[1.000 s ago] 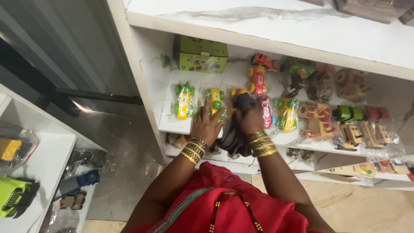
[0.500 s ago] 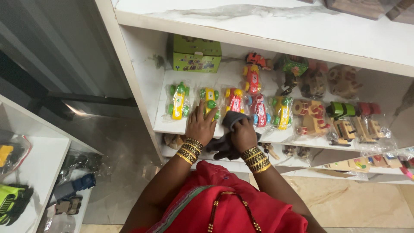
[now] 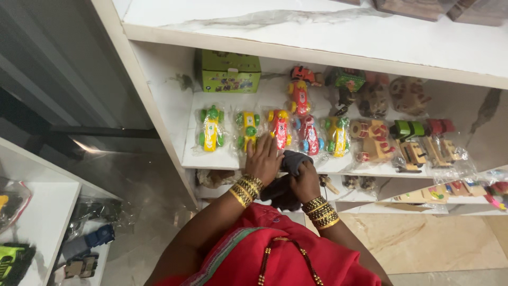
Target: The person wipes wooden toys and decorative items on white display shelves using a gray cloth. They lift items such as a toy bus and a wooden model, wipe them and the shelf surface, then place them back and move to the next shelf compartment.
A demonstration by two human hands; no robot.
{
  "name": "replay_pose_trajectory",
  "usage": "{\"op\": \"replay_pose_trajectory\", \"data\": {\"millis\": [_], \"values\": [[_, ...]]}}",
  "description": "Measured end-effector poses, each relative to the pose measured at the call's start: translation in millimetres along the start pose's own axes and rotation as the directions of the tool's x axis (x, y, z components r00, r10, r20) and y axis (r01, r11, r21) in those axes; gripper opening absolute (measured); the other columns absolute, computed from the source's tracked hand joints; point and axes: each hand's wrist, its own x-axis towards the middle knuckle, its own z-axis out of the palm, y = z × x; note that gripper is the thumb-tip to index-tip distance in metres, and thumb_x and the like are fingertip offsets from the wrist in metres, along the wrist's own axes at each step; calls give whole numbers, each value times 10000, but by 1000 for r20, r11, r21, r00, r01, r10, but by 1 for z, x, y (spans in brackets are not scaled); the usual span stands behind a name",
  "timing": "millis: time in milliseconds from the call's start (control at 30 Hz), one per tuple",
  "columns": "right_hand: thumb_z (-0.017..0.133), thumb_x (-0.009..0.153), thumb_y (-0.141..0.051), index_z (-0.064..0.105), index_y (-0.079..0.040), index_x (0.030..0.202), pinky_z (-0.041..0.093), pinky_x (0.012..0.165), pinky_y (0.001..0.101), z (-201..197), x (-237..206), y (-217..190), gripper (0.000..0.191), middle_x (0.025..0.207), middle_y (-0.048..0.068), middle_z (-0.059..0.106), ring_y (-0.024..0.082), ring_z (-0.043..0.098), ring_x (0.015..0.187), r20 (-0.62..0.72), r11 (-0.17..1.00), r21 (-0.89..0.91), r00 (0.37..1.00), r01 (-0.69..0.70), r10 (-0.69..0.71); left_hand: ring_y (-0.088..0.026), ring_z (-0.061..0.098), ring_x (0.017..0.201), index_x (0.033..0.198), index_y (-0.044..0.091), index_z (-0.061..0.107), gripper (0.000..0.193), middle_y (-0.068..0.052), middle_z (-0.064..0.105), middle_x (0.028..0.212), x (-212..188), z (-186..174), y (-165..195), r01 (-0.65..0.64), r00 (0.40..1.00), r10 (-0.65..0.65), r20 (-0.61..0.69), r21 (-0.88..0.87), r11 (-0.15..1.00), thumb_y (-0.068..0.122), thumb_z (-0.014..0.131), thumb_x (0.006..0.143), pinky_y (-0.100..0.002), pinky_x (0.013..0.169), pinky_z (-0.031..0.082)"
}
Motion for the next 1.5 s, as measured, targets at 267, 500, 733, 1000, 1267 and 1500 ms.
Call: {"op": "replay_pose_trajectory", "data": {"millis": [267, 500, 733, 1000, 1267, 1500], "values": [[709, 732, -12, 668, -40, 1184, 518, 931, 486, -4, -4, 8, 456, 1134, 219, 635, 443, 613, 1076, 37, 996, 87, 999, -15, 12, -325, 384, 1482, 1461, -31, 475, 685, -215, 543, 1474, 13, 4, 5, 36, 999, -37, 27, 29, 999, 363, 658, 932, -707, 1198, 75], [695, 722, -2, 651, -16, 1178, 510, 961, 463, -9, -1, 6, 458, 1157, 219, 624, 446, 608, 1106, 58, 988, 152, 998, -18, 9, -290, 441, 1430, 1435, 7, 511, 568, -148, 603, 1391, 3, 1, 4, 14, 1000, -15, -20, -51, 999, 329, 647, 986, -715, 1207, 119], [631, 761, -1, 625, 24, 1238, 480, 1003, 486, -22, 36, 8, 477, 1221, 262, 616, 461, 597, 1157, -125, 978, 204, 992, 54, -29, -280, 475, 1388, 1395, 13, 561, 531, -117, 624, 1363, 3, -5, 0, -31, 999, 30, -34, -35, 999, 241, 648, 924, -683, 1217, 153], [718, 843, -174, 706, 4, 1093, 498, 948, 533, 40, 102, 24, 307, 1145, 331, 600, 518, 575, 1077, 23, 958, -279, 998, 64, -60, -288, 519, 1329, 1393, -11, 593, 591, -121, 665, 1276, 2, 2, -1, -5, 1000, 5, -4, -9, 1000, 151, 639, 826, -676, 1229, 145], [724, 713, -162, 733, -42, 1140, 476, 963, 569, 16, 29, 13, 444, 1190, 323, 615, 544, 561, 1103, 149, 950, -290, 986, 118, -78, -279, 493, 1363, 1400, -28, 556, 586, -127, 634, 1349, 2, 3, 1, -12, 999, 11, -49, -24, 1000, 192, 628, 862, -677, 1222, 128], [667, 887, -141, 703, -44, 1185, 481, 1031, 531, 14, 87, 25, 316, 1216, 279, 629, 489, 568, 1175, 56, 993, -114, 998, 41, -35, -279, 484, 1347, 1445, -25, 562, 649, -132, 643, 1304, 1, 4, 0, 18, 999, -17, 35, -36, 999, 181, 632, 833, -680, 1221, 144]]}}
